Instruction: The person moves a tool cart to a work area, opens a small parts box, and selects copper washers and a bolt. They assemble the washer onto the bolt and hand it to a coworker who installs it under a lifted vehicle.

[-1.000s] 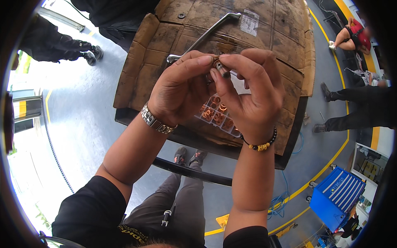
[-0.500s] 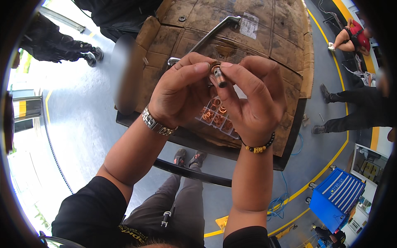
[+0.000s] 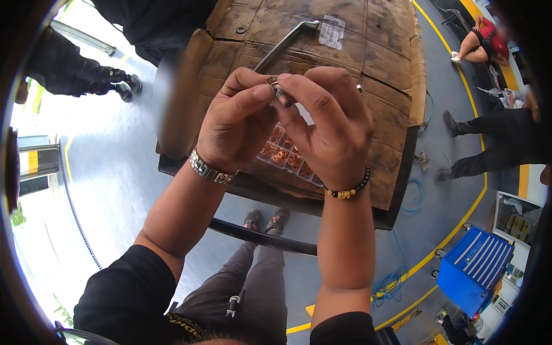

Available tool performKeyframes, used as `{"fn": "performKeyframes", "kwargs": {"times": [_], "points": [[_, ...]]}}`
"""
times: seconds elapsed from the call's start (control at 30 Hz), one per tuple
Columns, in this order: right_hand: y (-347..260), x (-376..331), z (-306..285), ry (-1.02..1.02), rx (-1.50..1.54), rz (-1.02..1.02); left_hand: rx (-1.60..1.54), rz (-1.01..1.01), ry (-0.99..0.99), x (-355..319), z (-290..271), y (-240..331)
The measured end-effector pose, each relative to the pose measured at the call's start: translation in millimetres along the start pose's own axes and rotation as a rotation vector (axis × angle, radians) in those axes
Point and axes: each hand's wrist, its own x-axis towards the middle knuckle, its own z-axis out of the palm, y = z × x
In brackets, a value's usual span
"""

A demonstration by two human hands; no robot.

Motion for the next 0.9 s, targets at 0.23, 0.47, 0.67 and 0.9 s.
{"fn": "performKeyframes", "kwargs": {"times": [0.23, 0.47, 0.67, 0.9], "points": [[7, -1, 0, 0.021, -0.027, -0.004, 0.131, 0.068, -0.014, -1, 0, 0], [10, -1, -14, -0.069, 0.167, 0.154, 0.324, 0.169, -0.001, -3, -2, -1], [14, -1, -37, -0.230, 0.518, 0.416, 0.633, 0.331, -0.087, -4, 2, -11], [19, -3, -45, -0.278, 0.922, 0.642, 0.720, 0.354, -0.134, -8, 4, -13]]}}
